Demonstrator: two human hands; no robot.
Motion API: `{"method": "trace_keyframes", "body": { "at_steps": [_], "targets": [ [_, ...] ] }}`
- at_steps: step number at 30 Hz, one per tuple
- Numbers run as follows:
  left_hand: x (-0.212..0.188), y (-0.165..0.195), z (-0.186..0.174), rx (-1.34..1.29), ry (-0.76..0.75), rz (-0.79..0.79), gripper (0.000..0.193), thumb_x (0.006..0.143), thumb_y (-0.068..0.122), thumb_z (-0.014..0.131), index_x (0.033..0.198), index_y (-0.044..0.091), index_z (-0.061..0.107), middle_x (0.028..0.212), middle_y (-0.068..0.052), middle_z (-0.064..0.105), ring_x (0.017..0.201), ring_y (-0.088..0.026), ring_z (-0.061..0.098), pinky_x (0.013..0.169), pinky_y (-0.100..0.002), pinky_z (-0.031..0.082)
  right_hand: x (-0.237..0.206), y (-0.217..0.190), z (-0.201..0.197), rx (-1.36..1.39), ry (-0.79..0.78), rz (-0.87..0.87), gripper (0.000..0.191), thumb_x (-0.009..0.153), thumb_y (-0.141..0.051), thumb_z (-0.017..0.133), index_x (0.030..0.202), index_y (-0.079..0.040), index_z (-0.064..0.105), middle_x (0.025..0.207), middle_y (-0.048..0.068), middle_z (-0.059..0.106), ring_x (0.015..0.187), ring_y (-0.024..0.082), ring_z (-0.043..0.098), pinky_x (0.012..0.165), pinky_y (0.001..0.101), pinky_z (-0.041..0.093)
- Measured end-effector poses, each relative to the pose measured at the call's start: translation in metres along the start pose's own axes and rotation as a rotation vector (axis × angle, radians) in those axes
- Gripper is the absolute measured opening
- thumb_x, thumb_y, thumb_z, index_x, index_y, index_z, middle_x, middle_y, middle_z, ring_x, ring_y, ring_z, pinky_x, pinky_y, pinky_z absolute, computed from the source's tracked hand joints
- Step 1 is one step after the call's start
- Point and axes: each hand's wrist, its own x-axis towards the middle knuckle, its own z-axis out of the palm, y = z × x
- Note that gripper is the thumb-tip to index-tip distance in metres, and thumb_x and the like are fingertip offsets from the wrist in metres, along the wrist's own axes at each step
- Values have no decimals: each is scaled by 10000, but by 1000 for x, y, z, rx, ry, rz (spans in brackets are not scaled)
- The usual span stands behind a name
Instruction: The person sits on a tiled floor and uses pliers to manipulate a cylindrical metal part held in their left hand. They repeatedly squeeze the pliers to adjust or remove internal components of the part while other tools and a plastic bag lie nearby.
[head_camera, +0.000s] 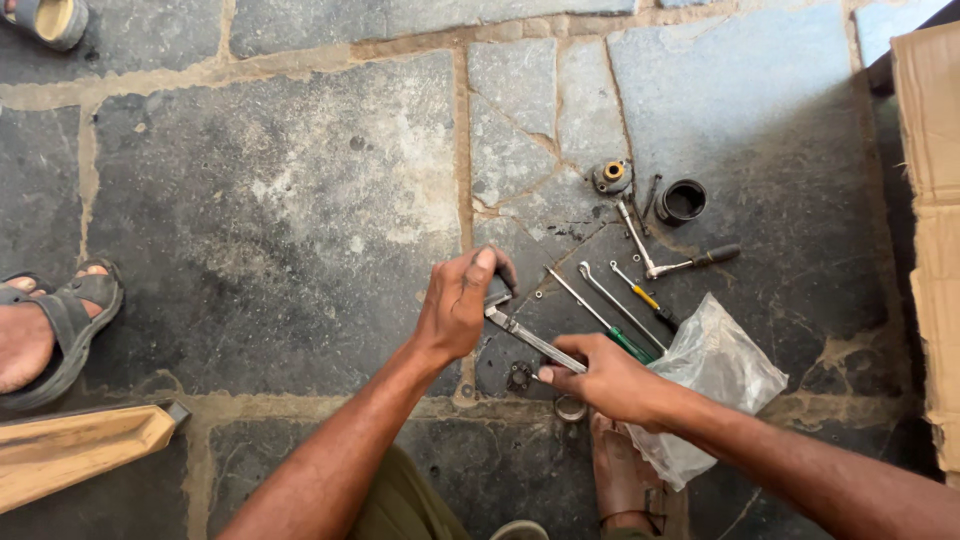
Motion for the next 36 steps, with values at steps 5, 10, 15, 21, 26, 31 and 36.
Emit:
{"method": "trace_keyframes", "body": {
  "at_steps": [5,10,15,21,26,31,36],
  "targets": [
    [18,-9,7,187,219,-261,789,1016,657,173,793,82,665,682,-82,657,628,-217,631,606,-396,490,13,-28,-12,-604,336,-67,245,794,-184,723,1015,-81,701,883,155,753,809,384,687,713,482,510],
    [30,-18,-4,-395,323,-473,813,973,734,143,816,94,619,723,-98,704,663,-228,692,656,-384,582,8,-50,-24,-563,327,-164,397,829,-258,730,1124,-44,572,987,163,746,872,443,675,735,543,514],
    [32,-12,-25,-603,306,-439,810,967,746,153,871,78,601,781,-135,717,693,-235,707,645,-370,598,-6,-59,-23,-402,154,-133,288,983,-186,596,1173,-30,444,834,200,718,757,376,703,721,494,542],
    [28,1,-25,-699,238,-345,824,976,757,181,879,59,608,821,-148,704,703,-237,704,646,-381,617,-17,-68,-10,245,-244,-26,155,986,-113,558,1101,-24,610,946,45,642,820,127,686,699,317,630],
    [27,6,-24,-570,221,-286,817,974,748,187,885,58,617,825,-150,706,707,-229,708,634,-382,621,-10,-71,-12,369,-225,153,236,1006,-217,524,1161,-74,630,965,47,699,865,137,707,689,292,604],
    [25,5,-24,-595,208,-295,814,983,733,172,883,61,620,825,-137,705,701,-211,701,637,-369,620,-10,-73,-13,327,-255,109,264,1015,-238,524,1179,-62,632,940,44,683,850,133,707,663,278,592],
    [25,-1,-27,-557,221,-285,829,999,731,156,895,60,631,822,-131,705,708,-198,695,679,-345,615,-11,-83,-3,199,-181,103,268,1017,-258,538,1184,-88,661,824,35,648,756,103,624,572,280,496]
  ]
}}
